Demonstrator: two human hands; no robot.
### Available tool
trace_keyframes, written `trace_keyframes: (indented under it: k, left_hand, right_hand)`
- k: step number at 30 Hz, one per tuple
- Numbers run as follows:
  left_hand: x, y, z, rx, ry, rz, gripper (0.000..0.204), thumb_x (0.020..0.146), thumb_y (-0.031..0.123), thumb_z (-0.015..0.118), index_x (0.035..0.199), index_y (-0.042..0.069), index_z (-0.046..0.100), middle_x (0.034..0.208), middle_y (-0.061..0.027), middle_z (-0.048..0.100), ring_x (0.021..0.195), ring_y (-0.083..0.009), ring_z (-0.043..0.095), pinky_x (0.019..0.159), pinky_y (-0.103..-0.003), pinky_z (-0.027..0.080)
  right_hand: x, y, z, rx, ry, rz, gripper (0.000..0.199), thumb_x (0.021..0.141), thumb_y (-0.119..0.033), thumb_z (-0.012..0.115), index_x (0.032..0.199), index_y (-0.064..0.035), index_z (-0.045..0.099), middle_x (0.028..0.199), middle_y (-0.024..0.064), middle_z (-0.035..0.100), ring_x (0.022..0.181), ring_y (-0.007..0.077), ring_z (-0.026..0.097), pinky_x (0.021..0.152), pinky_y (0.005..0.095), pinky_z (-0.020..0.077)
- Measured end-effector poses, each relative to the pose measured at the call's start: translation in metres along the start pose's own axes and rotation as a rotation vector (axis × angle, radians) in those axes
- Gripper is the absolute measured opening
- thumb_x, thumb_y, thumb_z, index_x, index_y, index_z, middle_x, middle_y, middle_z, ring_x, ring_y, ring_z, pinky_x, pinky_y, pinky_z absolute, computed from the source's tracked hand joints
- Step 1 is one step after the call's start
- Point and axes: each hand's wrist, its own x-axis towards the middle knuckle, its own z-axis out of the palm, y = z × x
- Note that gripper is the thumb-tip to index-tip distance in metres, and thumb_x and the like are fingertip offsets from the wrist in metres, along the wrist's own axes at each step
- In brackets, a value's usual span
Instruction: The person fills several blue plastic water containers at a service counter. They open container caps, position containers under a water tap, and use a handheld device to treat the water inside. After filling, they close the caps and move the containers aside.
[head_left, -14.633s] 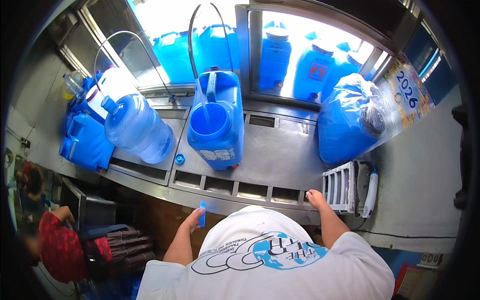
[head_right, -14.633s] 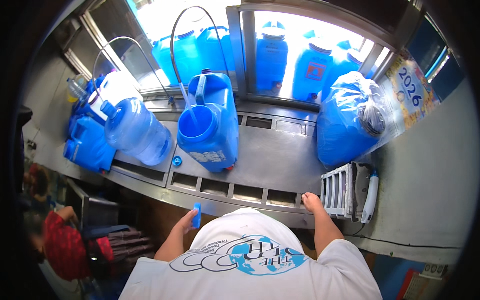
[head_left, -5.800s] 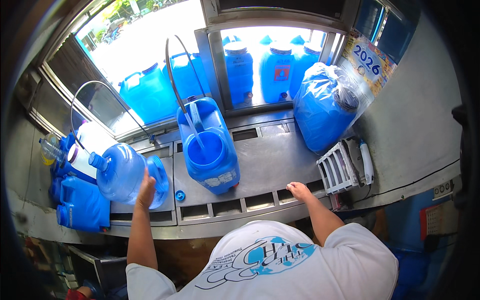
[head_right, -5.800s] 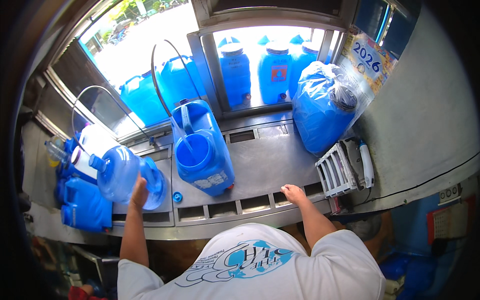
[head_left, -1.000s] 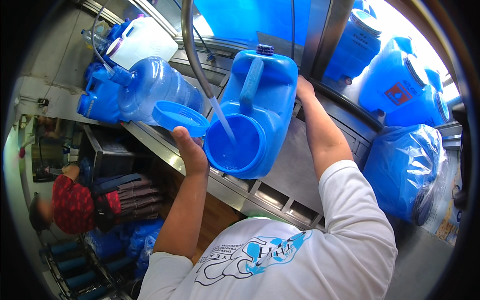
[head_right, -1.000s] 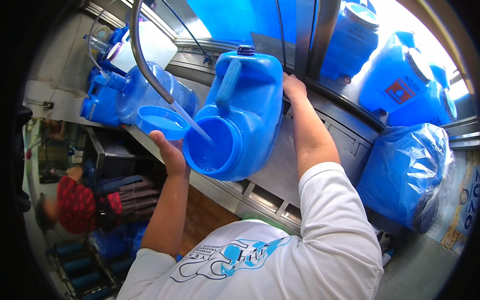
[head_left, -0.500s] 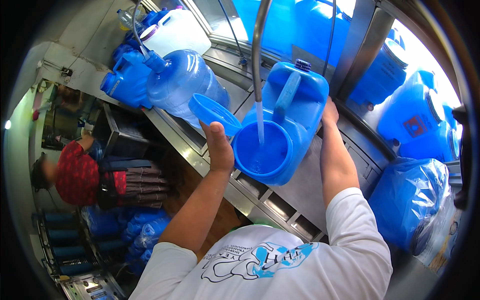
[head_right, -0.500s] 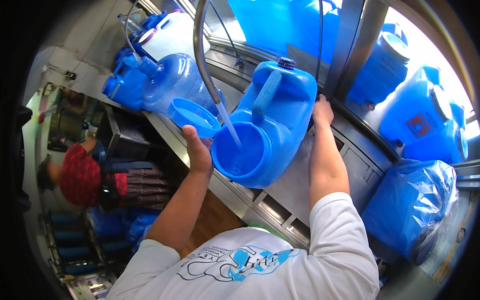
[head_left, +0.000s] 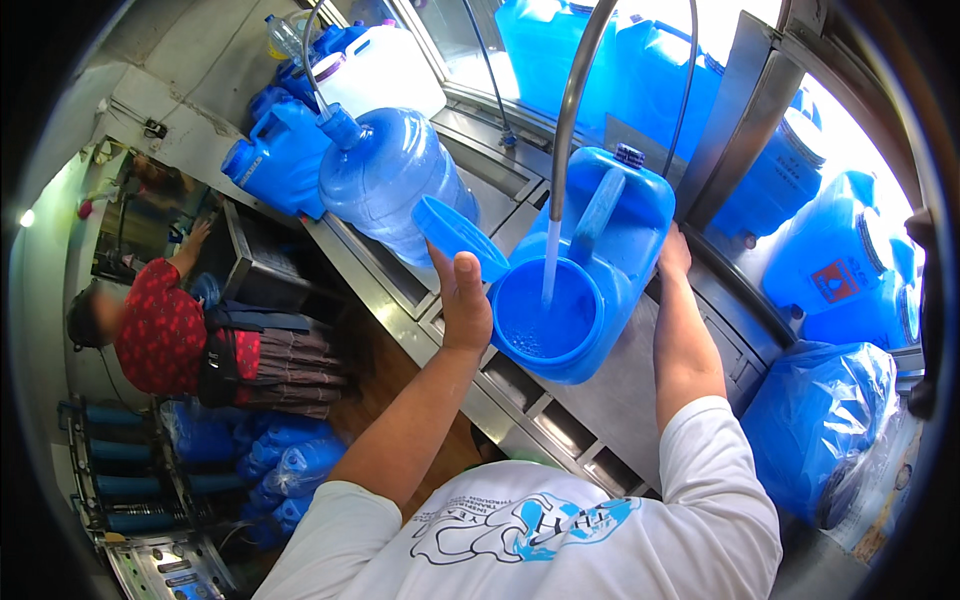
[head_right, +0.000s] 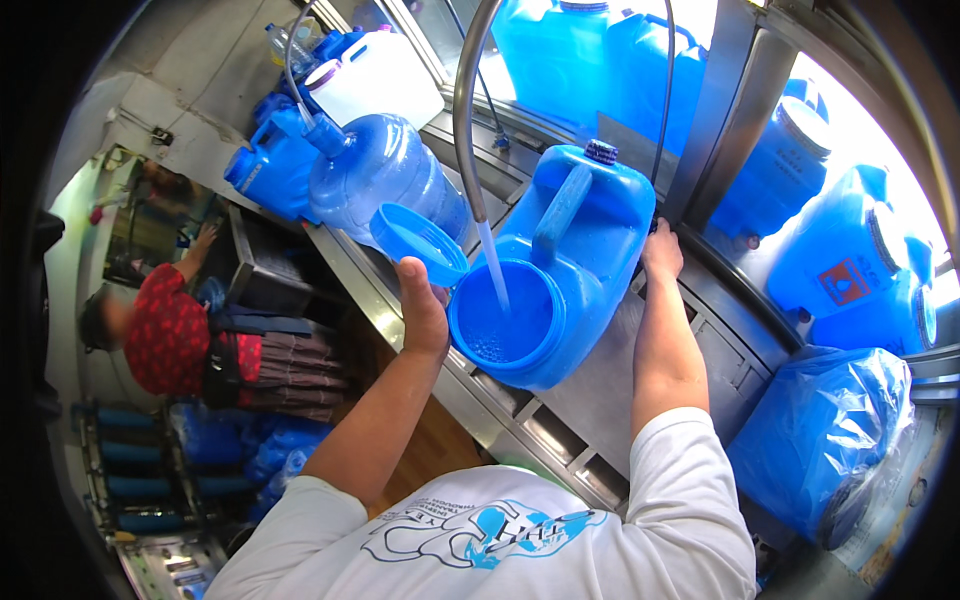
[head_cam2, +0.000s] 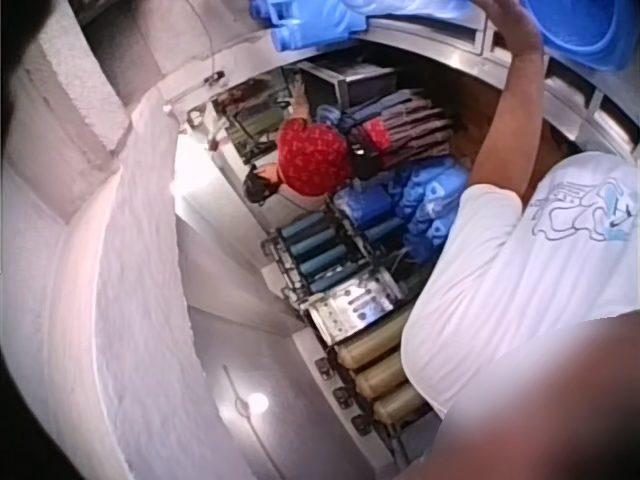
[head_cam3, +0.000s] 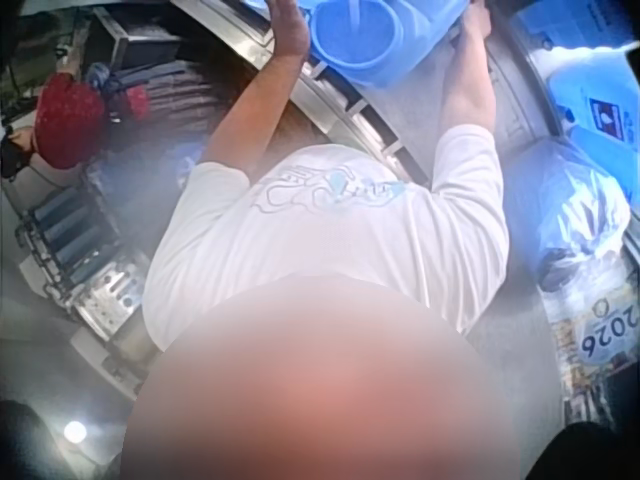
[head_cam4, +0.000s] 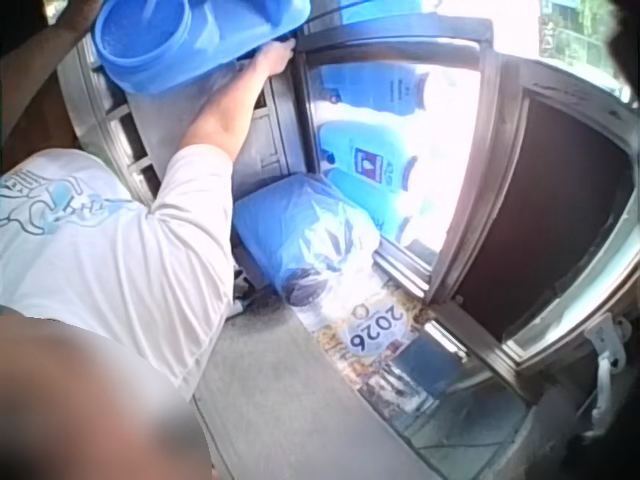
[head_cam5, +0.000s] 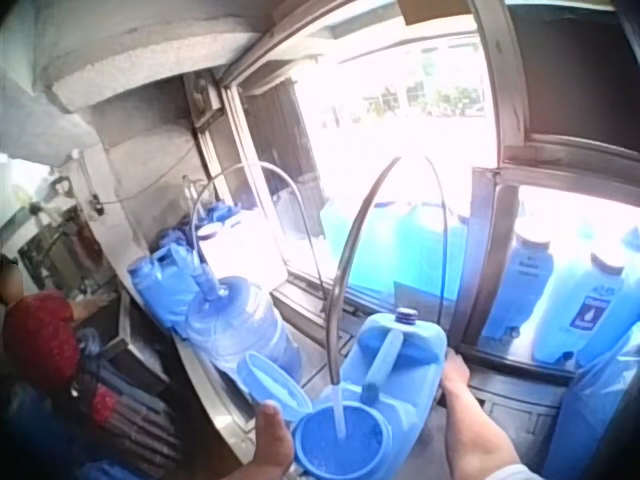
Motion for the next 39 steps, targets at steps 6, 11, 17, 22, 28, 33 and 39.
trace_keyframes:
  k: [6, 11, 17, 22, 28, 33, 39]
  left_hand:
    - [0.009, -0.016, -0.020, -0.028, -0.074, -0.050, 0.105, 0.076, 0.085, 0.050, 0.143, 0.005, 0.032, 0.133, -0.0094, 0.047, 0.122, -0.0211, 0.047, 0.102, -0.036, 0.040]
    - [0.011, -0.011, -0.012, 0.032, -0.149, 0.034, 0.113, 0.081, 0.083, 0.043, 0.153, 0.004, 0.004, 0.152, -0.0180, 0.022, 0.140, -0.0293, 0.025, 0.115, -0.042, 0.022]
    - [0.010, -0.013, -0.018, 0.035, -0.141, 0.031, 0.115, 0.081, 0.084, 0.042, 0.155, 0.006, 0.000, 0.154, -0.0184, 0.019, 0.141, -0.0302, 0.026, 0.116, -0.043, 0.022]
    - [0.008, -0.012, -0.018, 0.030, -0.152, 0.030, 0.116, 0.080, 0.085, 0.043, 0.155, 0.007, 0.001, 0.153, -0.0183, 0.021, 0.140, -0.0303, 0.027, 0.115, -0.043, 0.023]
    - [0.013, -0.013, -0.015, 0.046, -0.166, 0.033, 0.115, 0.079, 0.085, 0.043, 0.155, 0.008, 0.003, 0.152, -0.0179, 0.022, 0.139, -0.0297, 0.028, 0.113, -0.044, 0.026]
    - [0.011, -0.012, -0.018, 0.023, -0.156, 0.039, 0.113, 0.080, 0.085, 0.043, 0.155, 0.009, 0.005, 0.150, -0.0168, 0.025, 0.137, -0.0290, 0.031, 0.112, -0.043, 0.028]
    - [0.011, -0.010, -0.015, 0.023, -0.161, 0.045, 0.114, 0.079, 0.085, 0.044, 0.155, 0.010, 0.004, 0.150, -0.0158, 0.026, 0.136, -0.0286, 0.032, 0.112, -0.043, 0.028]
  right_hand:
    - [0.005, 0.001, 0.001, -0.020, -0.002, -0.039, 0.054, 0.092, -0.036, 0.045, 0.141, -0.0122, 0.047, 0.132, 0.0227, 0.056, 0.121, 0.0387, 0.055, 0.098, 0.0476, 0.0454]
    - [0.018, 0.008, 0.008, 0.025, 0.013, -0.084, 0.055, 0.092, -0.039, 0.045, 0.137, -0.0097, 0.050, 0.134, 0.0202, 0.055, 0.124, 0.0349, 0.054, 0.101, 0.0453, 0.0441]
    - [0.003, -0.018, -0.020, -0.042, -0.123, -0.243, 0.055, 0.091, -0.047, 0.044, 0.131, -0.0108, 0.057, 0.134, 0.0184, 0.057, 0.125, 0.0336, 0.052, 0.101, 0.0444, 0.0438]
    - [0.011, -0.018, -0.020, -0.056, -0.159, -0.283, 0.053, 0.090, -0.046, 0.047, 0.130, -0.0131, 0.057, 0.131, 0.0169, 0.059, 0.123, 0.0331, 0.054, 0.100, 0.0438, 0.0443]
    - [0.024, 0.016, -0.001, -0.156, 0.010, -0.189, 0.045, 0.091, -0.022, 0.049, 0.135, -0.0148, 0.054, 0.129, 0.0167, 0.060, 0.120, 0.0331, 0.057, 0.099, 0.0433, 0.0457]
    - [-0.004, 0.001, -0.014, -0.107, 0.004, -0.096, 0.046, 0.091, -0.016, 0.044, 0.136, -0.0154, 0.053, 0.128, 0.0169, 0.061, 0.117, 0.0345, 0.058, 0.098, 0.0448, 0.0465]
    - [-0.002, 0.010, -0.014, -0.120, 0.021, -0.093, 0.044, 0.092, -0.018, 0.043, 0.136, -0.0157, 0.053, 0.126, 0.0173, 0.061, 0.116, 0.0346, 0.059, 0.097, 0.0461, 0.0468]
